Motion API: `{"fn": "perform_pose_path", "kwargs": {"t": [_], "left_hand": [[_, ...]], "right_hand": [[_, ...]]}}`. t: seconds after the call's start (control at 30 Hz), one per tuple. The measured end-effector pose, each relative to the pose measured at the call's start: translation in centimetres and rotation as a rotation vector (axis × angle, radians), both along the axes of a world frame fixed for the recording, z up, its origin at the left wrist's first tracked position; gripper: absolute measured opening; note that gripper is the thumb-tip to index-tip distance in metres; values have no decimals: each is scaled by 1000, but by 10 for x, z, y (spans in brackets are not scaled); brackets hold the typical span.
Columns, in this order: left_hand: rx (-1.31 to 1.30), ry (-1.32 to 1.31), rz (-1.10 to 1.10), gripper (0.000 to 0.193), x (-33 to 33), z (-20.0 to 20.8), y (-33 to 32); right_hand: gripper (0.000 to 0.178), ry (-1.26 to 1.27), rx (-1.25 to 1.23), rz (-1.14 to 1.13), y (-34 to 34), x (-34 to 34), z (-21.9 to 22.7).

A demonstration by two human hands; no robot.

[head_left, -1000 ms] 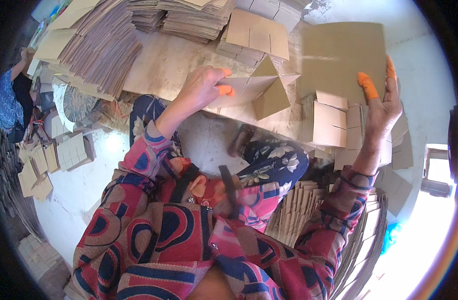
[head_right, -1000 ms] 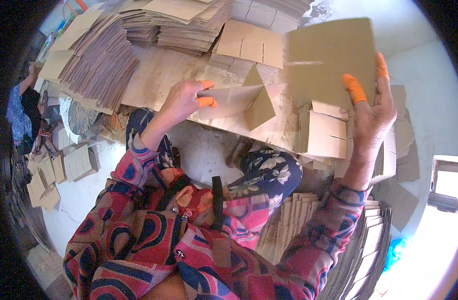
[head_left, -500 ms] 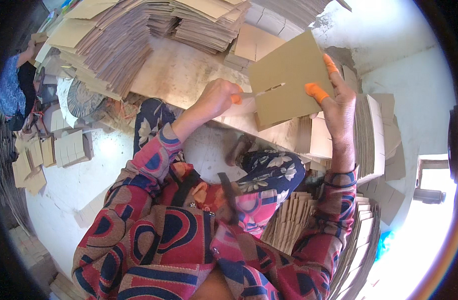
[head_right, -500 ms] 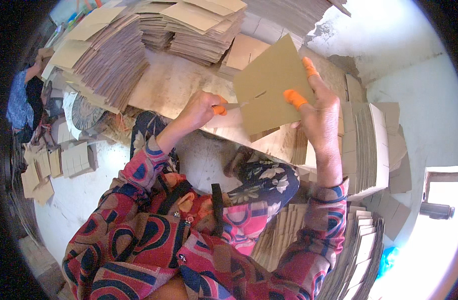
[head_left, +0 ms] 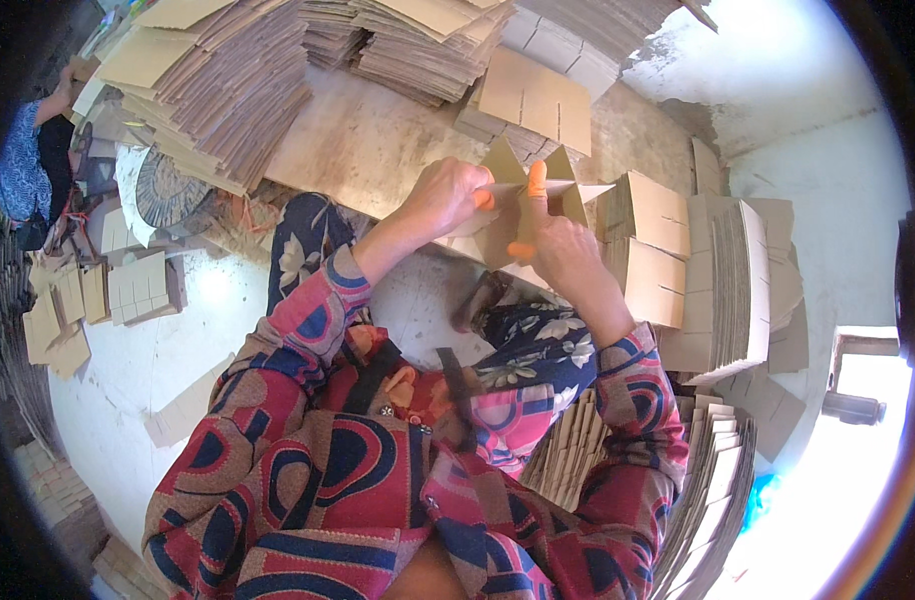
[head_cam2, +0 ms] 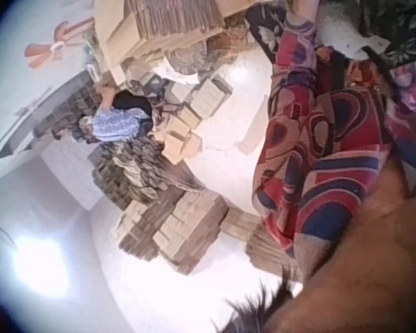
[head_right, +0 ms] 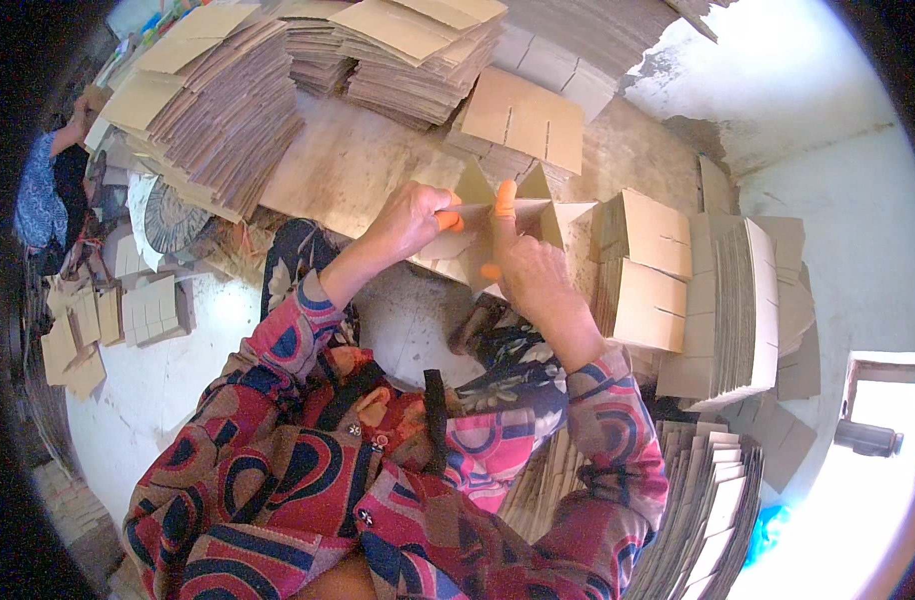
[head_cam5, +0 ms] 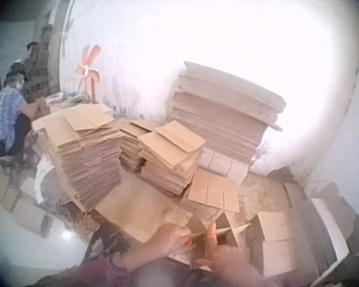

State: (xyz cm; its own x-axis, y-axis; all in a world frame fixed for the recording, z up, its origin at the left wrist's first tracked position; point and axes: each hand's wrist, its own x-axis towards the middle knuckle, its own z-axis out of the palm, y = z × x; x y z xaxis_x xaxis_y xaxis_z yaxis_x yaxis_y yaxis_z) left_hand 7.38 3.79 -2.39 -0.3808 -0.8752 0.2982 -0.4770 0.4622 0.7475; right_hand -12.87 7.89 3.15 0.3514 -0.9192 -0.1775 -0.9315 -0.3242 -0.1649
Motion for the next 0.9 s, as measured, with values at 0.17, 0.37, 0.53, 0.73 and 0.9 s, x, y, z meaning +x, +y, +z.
{"fn": "perform_pose_path", "kwargs": {"t": [0.17,0.37,0.53,0.73,0.9], "left_hand": [[-59,-36,52,30,1,-1,3],[-471,-140,47,61,6,16,3],[-520,-422,-99,59,-1,14,-15],[-399,-432,-217,47,7,19,-16],[-355,-292,-258,44,14,32,-3]], "right_hand": [[79,-188,-300,-178,-12,-10,22],[76,-3,-162,-286,-49,-29,28],[70,-71,-280,56,-12,-19,9],[32,-15,1,-69,3,-9,15],[23,-145,-351,144,16,-14,-5]]}}
